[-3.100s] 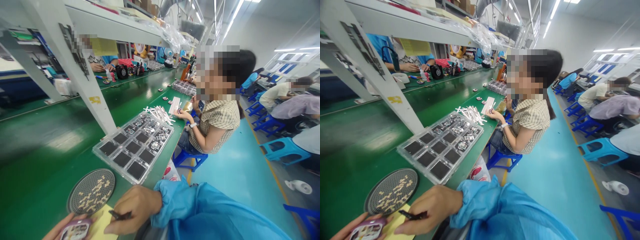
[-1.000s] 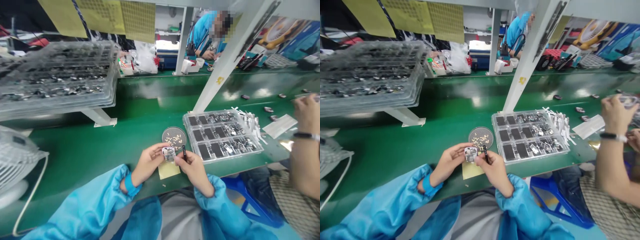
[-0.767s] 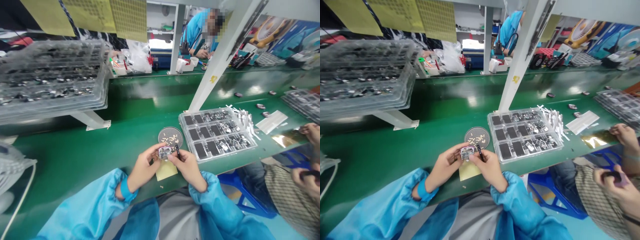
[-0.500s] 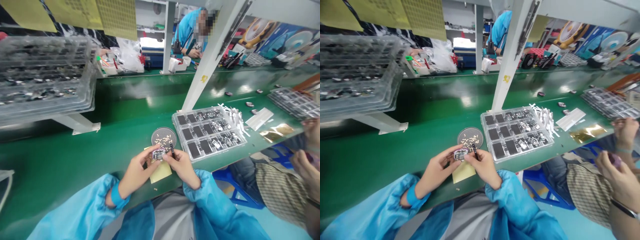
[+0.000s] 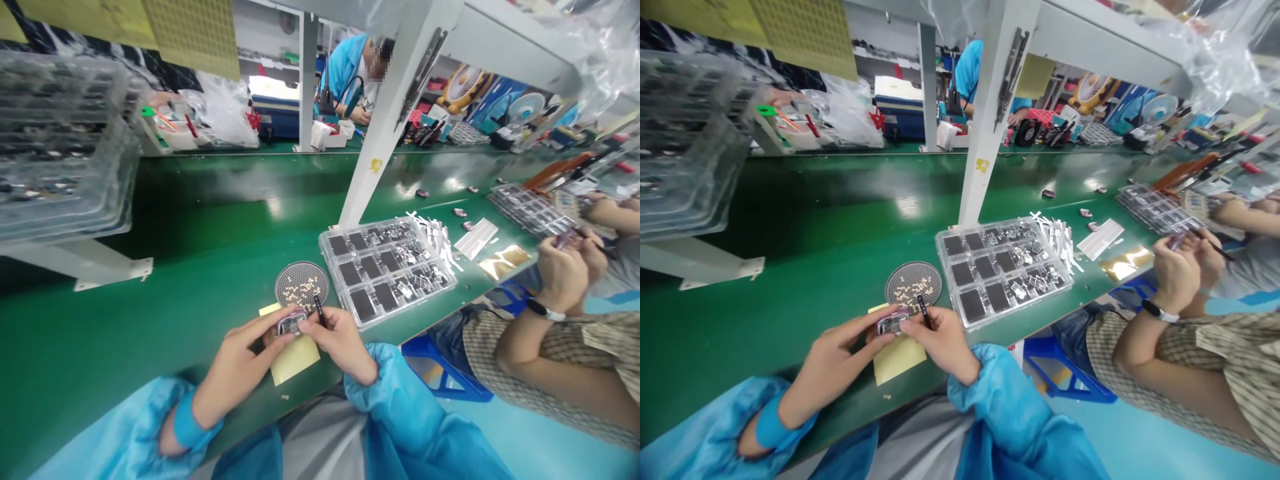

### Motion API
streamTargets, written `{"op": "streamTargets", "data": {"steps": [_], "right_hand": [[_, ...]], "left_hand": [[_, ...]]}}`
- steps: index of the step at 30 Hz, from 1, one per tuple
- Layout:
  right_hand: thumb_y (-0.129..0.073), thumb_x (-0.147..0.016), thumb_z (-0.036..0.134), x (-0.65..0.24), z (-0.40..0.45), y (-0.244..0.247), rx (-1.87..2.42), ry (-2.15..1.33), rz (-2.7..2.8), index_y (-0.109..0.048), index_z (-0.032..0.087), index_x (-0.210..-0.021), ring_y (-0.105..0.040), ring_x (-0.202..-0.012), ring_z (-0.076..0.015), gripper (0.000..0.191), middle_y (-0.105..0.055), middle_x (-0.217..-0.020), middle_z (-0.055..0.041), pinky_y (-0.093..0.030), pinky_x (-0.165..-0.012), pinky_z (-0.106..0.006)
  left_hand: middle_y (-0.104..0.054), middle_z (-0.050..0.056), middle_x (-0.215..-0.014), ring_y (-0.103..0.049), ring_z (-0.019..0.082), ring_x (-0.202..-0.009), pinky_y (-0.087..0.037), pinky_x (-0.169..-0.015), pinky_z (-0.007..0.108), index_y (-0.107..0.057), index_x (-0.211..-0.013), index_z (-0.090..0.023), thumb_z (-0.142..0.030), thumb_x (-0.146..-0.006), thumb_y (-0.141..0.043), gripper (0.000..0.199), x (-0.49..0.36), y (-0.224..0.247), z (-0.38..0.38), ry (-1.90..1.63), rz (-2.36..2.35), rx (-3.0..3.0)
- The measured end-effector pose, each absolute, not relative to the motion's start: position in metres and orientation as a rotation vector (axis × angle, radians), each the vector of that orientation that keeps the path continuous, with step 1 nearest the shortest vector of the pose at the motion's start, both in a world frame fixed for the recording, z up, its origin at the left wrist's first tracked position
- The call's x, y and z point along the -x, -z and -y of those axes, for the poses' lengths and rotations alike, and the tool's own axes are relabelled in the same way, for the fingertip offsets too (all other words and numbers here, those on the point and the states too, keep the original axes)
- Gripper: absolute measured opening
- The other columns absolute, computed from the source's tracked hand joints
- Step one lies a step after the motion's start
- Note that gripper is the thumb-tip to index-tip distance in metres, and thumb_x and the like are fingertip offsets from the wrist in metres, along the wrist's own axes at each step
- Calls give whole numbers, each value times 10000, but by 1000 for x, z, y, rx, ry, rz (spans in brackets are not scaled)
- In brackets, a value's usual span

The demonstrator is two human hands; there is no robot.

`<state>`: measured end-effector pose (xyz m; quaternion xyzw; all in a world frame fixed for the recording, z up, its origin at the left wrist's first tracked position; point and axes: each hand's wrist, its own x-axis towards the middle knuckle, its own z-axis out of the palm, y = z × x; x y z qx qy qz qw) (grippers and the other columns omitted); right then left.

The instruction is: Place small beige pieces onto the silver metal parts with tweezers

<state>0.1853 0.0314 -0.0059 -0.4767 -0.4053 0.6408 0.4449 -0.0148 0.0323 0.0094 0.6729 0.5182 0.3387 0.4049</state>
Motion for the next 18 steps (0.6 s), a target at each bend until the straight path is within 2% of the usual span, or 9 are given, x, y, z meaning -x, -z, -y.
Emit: {"op": "streamTargets", "data": {"steps": [2, 6, 8, 11, 14, 16, 18], "right_hand": [[-859, -723, 472, -185, -31, 6, 1184, -1578, 1001, -641, 165, -710, -436, -567, -81, 378, -563, -623, 42, -355, -560, -220], [-871, -699, 450, -185, -32, 5, 1214, -1540, 1026, -633, 172, -709, -476, -598, -99, 365, -586, -647, 36, -385, -582, -231], [-859, -711, 441, -185, -32, 4, 1233, -1508, 1050, -626, 176, -720, -480, -608, -104, 353, -576, -651, 37, -386, -581, -234], [-847, -724, 420, -183, -31, 4, 1213, -1467, 1041, -611, 197, -845, -529, -671, -118, 347, -587, -724, 37, -433, -630, -245], [-846, -728, 411, -182, -30, 5, 1154, -1467, 1026, -602, 214, -971, -595, -780, -143, 397, -629, -836, 15, -493, -725, -272], [-843, -737, 406, -182, -29, 6, 1133, -1468, 1031, -610, 214, -979, -608, -806, -147, 387, -641, -863, 6, -507, -747, -279], [-841, -750, 398, -182, -28, 7, 1121, -1466, 1031, -617, 213, -997, -609, -807, -144, 382, -640, -867, 6, -510, -743, -277]], "left_hand": [[-732, 16, -939, -625, 190, -725, -538, -803, 281, -720, -1287, -311, -512, -906, -705, 431, 14, -12, -31, -871, -1312, -1725], [-709, 1, -808, -590, 171, -642, -519, -652, 251, -710, -1304, -286, -521, -895, -718, 471, 13, -12, -29, -861, -1348, -1679], [-721, 18, -823, -623, 189, -678, -531, -630, 256, -708, -1308, -258, -531, -879, -730, 509, 12, -10, -28, -845, -1370, -1623], [-755, 62, -1049, -711, 257, -902, -612, -775, 312, -706, -1309, -229, -523, -830, -783, 567, 10, -10, -28, -863, -1317, -1425], [-699, 86, -1266, -696, 294, -1113, -597, -987, 382, -693, -1316, -211, -482, -792, -833, 606, 6, -12, -28, -895, -1161, -1185], [-677, 102, -1304, -676, 300, -1168, -571, -1042, 402, -692, -1304, -191, -445, -780, -855, 605, 3, -13, -28, -909, -1091, -1089], [-678, 118, -1296, -679, 300, -1163, -577, -1031, 398, -695, -1286, -170, -413, -776, -868, 591, 1, -13, -28, -923, -1054, -1043]]}}
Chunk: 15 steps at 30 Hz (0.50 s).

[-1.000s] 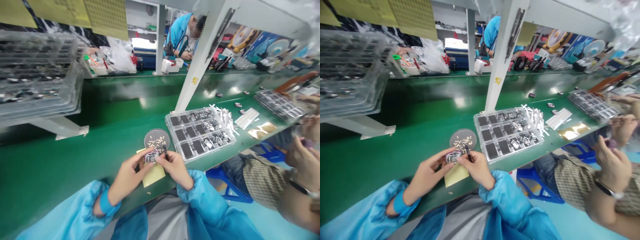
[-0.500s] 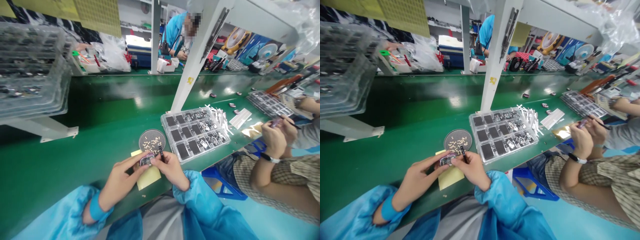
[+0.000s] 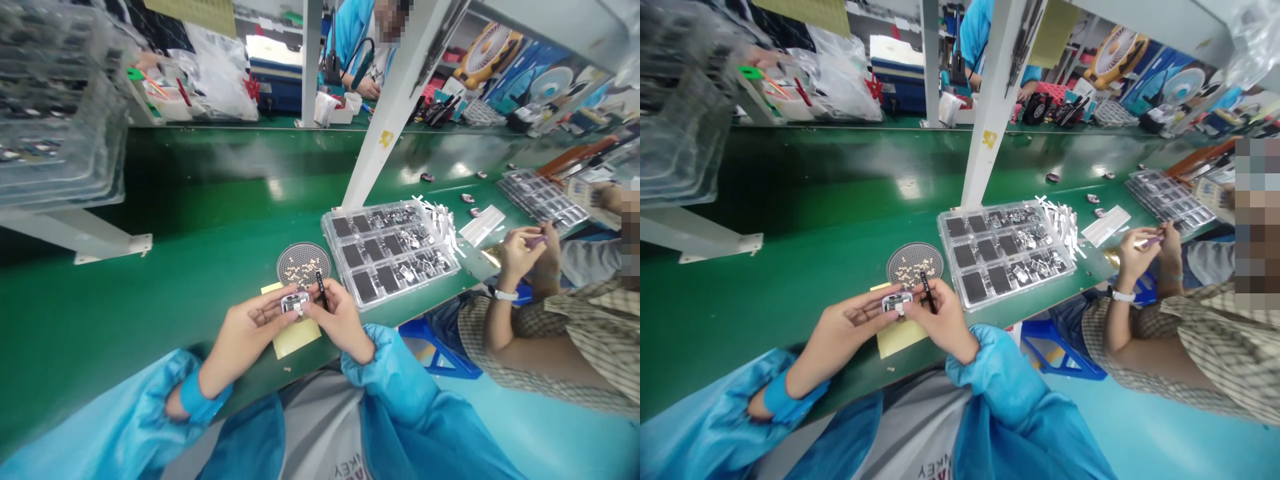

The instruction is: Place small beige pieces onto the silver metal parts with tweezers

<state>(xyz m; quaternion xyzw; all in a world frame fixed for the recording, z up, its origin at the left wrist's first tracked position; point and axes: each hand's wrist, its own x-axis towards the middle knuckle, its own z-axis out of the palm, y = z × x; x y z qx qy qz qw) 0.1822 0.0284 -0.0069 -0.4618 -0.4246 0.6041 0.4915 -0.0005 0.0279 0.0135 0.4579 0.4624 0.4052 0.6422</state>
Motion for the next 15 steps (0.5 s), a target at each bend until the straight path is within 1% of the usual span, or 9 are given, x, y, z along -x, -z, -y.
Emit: {"op": "streamTargets", "data": {"steps": [4, 8, 11, 15], "right_hand": [[-847, -753, 408, -183, -29, 7, 1106, -1466, 1046, -634, 212, -1033, -605, -817, -147, 402, -633, -871, 3, -516, -743, -281], [-845, -750, 433, -183, -29, 5, 1076, -1494, 1039, -639, 212, -995, -603, -799, -151, 389, -638, -848, 1, -527, -726, -288], [-860, -734, 376, -183, -29, 6, 1068, -1490, 1025, -646, 208, -987, -593, -768, -140, 371, -635, -830, 10, -516, -704, -276], [-879, -713, 296, -182, -28, 8, 1080, -1468, 1022, -655, 195, -1006, -584, -766, -124, 383, -642, -843, 15, -492, -707, -257]], "left_hand": [[-689, 130, -1270, -711, 280, -1096, -597, -992, 362, -700, -1259, -157, -386, -795, -862, 543, 0, -12, -28, -946, -1021, -1041], [-693, 139, -1259, -713, 282, -1093, -595, -992, 353, -700, -1258, -153, -388, -808, -855, 531, 1, -10, -29, -927, -1021, -1066], [-690, 139, -1266, -694, 286, -1135, -582, -1012, 352, -699, -1252, -151, -368, -792, -871, 537, 1, -8, -29, -929, -1003, -1058], [-689, 133, -1273, -692, 267, -1141, -571, -1022, 324, -697, -1241, -153, -349, -793, -875, 521, 0, -5, -28, -944, -986, -1057]]}}
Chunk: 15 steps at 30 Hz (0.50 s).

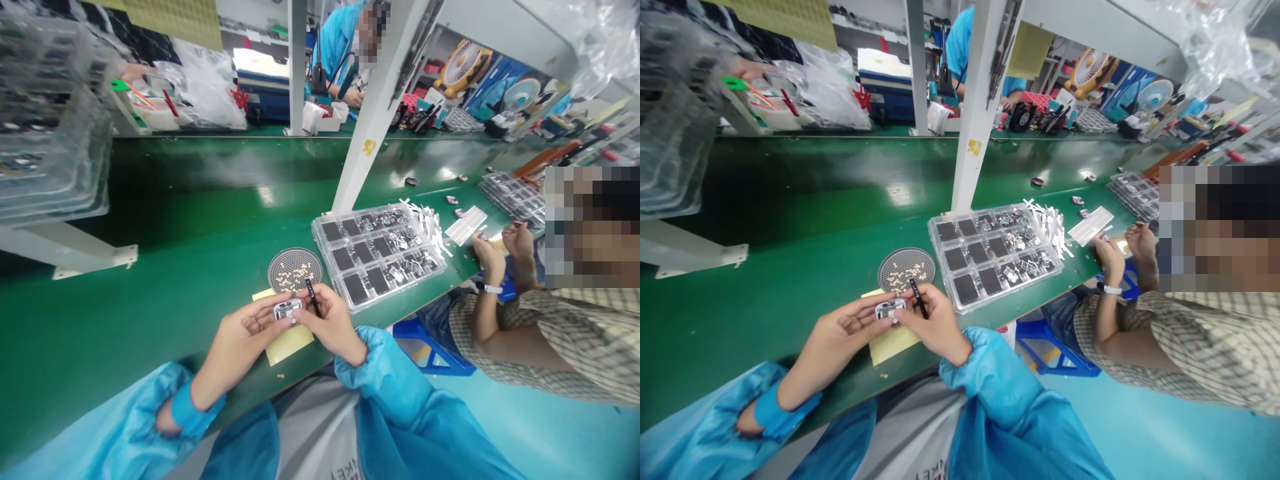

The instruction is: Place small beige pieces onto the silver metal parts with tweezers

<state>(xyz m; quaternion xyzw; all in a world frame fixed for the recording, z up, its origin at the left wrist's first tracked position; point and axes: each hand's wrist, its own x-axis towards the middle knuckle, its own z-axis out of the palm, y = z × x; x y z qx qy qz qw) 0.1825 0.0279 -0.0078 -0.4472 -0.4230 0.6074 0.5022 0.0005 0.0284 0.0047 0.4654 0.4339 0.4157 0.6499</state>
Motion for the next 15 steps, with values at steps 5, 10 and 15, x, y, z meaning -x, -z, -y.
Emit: {"op": "streamTargets", "data": {"steps": [5, 10, 15], "right_hand": [[-909, -686, 301, -182, -28, 8, 1057, -1497, 983, -661, 184, -992, -597, -777, -125, 410, -647, -845, 15, -494, -703, -249], [-912, -691, 281, -183, -28, 10, 1028, -1489, 981, -676, 182, -990, -597, -777, -117, 394, -646, -832, 19, -478, -702, -233], [-928, -672, 280, -181, -26, 13, 994, -1446, 1007, -678, 180, -992, -572, -720, -98, 418, -649, -839, 23, -467, -682, -225]], "left_hand": [[-700, 122, -1254, -698, 262, -1129, -581, -992, 300, -710, -1221, -167, -343, -808, -863, 474, -1, -4, -28, -971, -975, -1081], [-709, 124, -1231, -714, 265, -1091, -592, -970, 310, -721, -1206, -175, -335, -802, -866, 458, 0, -6, -29, -973, -977, -1093], [-734, 118, -1168, -727, 273, -1055, -591, -954, 314, -749, -1138, -187, -367, -747, -895, 455, -1, -9, -29, -976, -1026, -1140]]}}
